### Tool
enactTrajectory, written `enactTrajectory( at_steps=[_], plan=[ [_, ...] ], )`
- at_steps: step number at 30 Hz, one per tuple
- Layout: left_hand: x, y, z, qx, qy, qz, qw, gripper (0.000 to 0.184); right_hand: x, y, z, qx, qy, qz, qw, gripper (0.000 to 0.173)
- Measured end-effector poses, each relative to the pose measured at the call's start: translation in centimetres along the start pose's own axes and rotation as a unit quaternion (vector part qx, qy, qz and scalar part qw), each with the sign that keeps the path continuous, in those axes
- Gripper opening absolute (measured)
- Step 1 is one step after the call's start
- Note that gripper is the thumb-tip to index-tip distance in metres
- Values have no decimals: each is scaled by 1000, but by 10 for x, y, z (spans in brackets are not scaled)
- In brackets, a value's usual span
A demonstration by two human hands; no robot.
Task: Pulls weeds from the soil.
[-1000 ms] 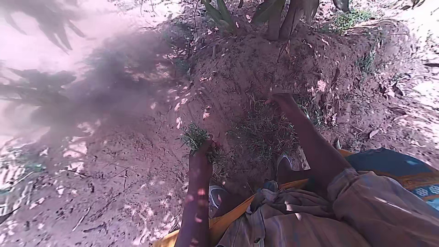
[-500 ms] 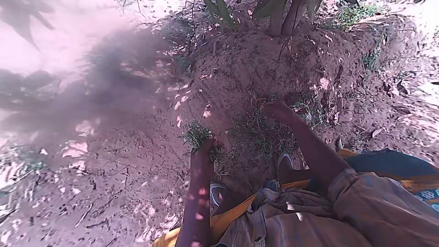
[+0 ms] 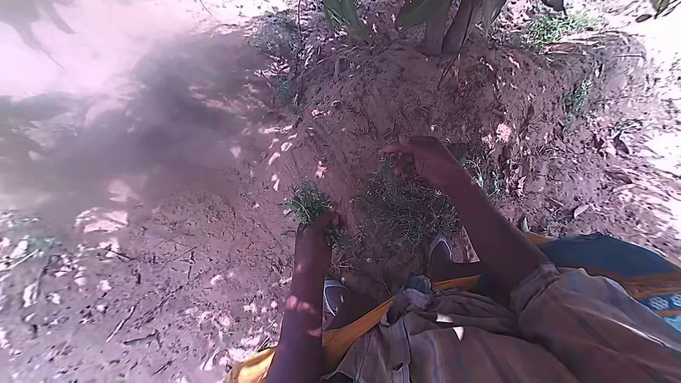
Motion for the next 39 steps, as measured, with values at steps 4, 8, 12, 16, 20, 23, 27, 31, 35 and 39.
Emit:
enactTrajectory(
  at_steps=[4,8,12,16,20,23,27,31,35,39],
  plan=[
    [0,-1,-3,8,-2,20,1000,15,-17,-1,-2,-25,321,-99,942,34],
    [1,4,-8,43,-24,26,998,23,-23,6,-41,45,209,-124,969,31],
    [6,0,-10,83,-52,34,995,27,-19,11,-63,98,158,-87,979,30],
    [8,5,-12,98,-71,28,992,26,-20,17,-78,123,112,-83,983,30],
    [1,17,-17,85,-96,45,991,14,-22,26,-93,151,66,-56,985,30],
    [0,18,-17,91,-130,36,987,13,-22,23,-93,106,46,-59,992,29],
    [2,9,-7,58,-136,17,989,14,-18,2,-32,-86,41,-42,995,35],
    [-1,4,-1,20,-119,13,993,16,-38,-6,35,-181,178,-95,963,36],
    [0,5,0,-4,-132,12,991,17,-62,-8,25,-7,417,-132,899,30],
    [1,8,-3,-18,-172,26,985,20,-90,3,-5,135,589,-144,784,27]
  ],
)
Point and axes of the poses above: each hand's wrist, its own y-axis away from the middle knuckle, its own z-axis out of the back of the hand, x = y × z, the point moved 7 cm from there along -y, towards the middle knuckle, and after that the axes turned 1 degree about -y, right-handed, at the moved point
